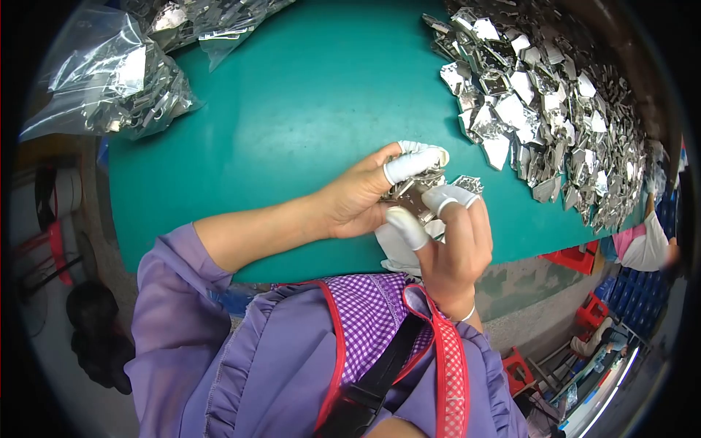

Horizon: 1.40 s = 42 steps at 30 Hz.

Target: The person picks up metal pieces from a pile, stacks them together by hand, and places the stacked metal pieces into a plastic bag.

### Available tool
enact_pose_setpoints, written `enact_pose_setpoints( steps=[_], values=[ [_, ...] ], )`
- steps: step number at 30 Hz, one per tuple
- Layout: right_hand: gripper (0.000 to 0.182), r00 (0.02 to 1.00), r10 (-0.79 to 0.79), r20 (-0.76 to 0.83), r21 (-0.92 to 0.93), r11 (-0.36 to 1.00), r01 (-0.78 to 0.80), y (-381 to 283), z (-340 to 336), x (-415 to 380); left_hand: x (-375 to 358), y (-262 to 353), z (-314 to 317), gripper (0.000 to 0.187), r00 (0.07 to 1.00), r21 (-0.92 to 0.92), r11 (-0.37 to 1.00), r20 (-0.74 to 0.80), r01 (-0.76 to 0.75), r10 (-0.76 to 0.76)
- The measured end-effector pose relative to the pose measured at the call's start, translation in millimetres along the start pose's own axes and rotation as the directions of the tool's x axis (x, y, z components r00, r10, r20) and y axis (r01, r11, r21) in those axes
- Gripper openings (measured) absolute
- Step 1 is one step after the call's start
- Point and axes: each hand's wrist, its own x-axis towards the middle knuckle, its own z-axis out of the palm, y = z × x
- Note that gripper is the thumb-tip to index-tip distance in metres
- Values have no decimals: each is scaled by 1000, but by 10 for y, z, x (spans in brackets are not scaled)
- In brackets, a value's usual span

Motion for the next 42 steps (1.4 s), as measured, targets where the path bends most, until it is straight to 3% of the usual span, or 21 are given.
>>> enact_pose_setpoints(
  steps=[1, 4, 5, 7, 15, 17, 19, 21, 24, 26, 27, 29, 30, 37, 39, 40, 42],
  values=[
    [36, 1000, -3, 1, 3, 1000, 3, -16, 20, 13, -23, 33, -3, 40, 999, -32, 999, 20, 40, -39],
    [59, 995, 78, -67, 14, 997, -77, 8, 35, 51, -26, 56, -11, 38, 996, -55, 995, 42, 78, -76],
    [59, 995, 73, -63, 14, 997, -72, 35, 13, 53, -14, 28, 15, 38, 999, -57, 997, 17, 45, -44],
    [63, 979, 178, 101, -14, 984, -178, 81, -39, 45, -5, 1, -12, 37, 1000, -19, 1000, 2, 15, -15],
    [59, 971, 228, 64, 133, 963, -235, 124, -101, -5, -32, -2, 68, 39, 995, -8, 997, -60, 77, -77],
    [60, 988, 145, 44, 141, 979, -150, 195, -134, 17, -51, 21, 88, 40, 994, 49, 993, -39, 107, -105],
    [60, 966, 81, 244, 95, 990, -107, 213, -206, 52, -50, 24, 87, 41, 991, 68, 989, -28, 129, -128],
    [63, 954, 86, 288, 120, 985, -125, 246, -201, 1, -46, 29, 98, 42, 988, 88, 985, -15, 152, -151],
    [68, 953, 149, 264, 247, 945, -216, 238, -129, -66, -62, 38, 114, 42, 991, 91, 988, 41, 122, -127],
    [72, 920, 285, 269, 437, 815, -381, 192, -75, -118, -44, 7, 110, 48, 999, 167, 985, 7, 43, -44],
    [74, 924, 250, 289, 387, 852, -352, 176, -58, -111, -35, -23, 94, 48, 999, 167, 985, 7, 43, -45],
    [74, 921, 294, 257, 337, 866, -371, 162, 37, -134, -24, -79, 56, 54, 991, 436, 890, 80, -130, 105],
    [69, 886, 376, 271, 415, 785, -460, 164, 69, -157, -40, -60, 70, 58, 990, 395, 909, 100, -130, 97],
    [57, 913, 315, 260, 451, 796, -404, 227, 111, -203, -34, -59, 94, 58, 997, 387, 919, 51, -74, 60],
    [58, 917, 340, 207, 616, 683, -392, 160, 148, -171, -20, -72, 91, 57, 977, 621, 755, 119, -210, 174],
    [61, 937, 299, 180, 557, 754, -348, 175, 165, -161, -31, -70, 94, 57, 978, 621, 755, 118, -210, 174],
    [63, 946, 254, 202, 497, 805, -322, 184, 174, -145, -78, -63, 117, 60, 975, 803, 571, 54, -171, 216]
  ],
)
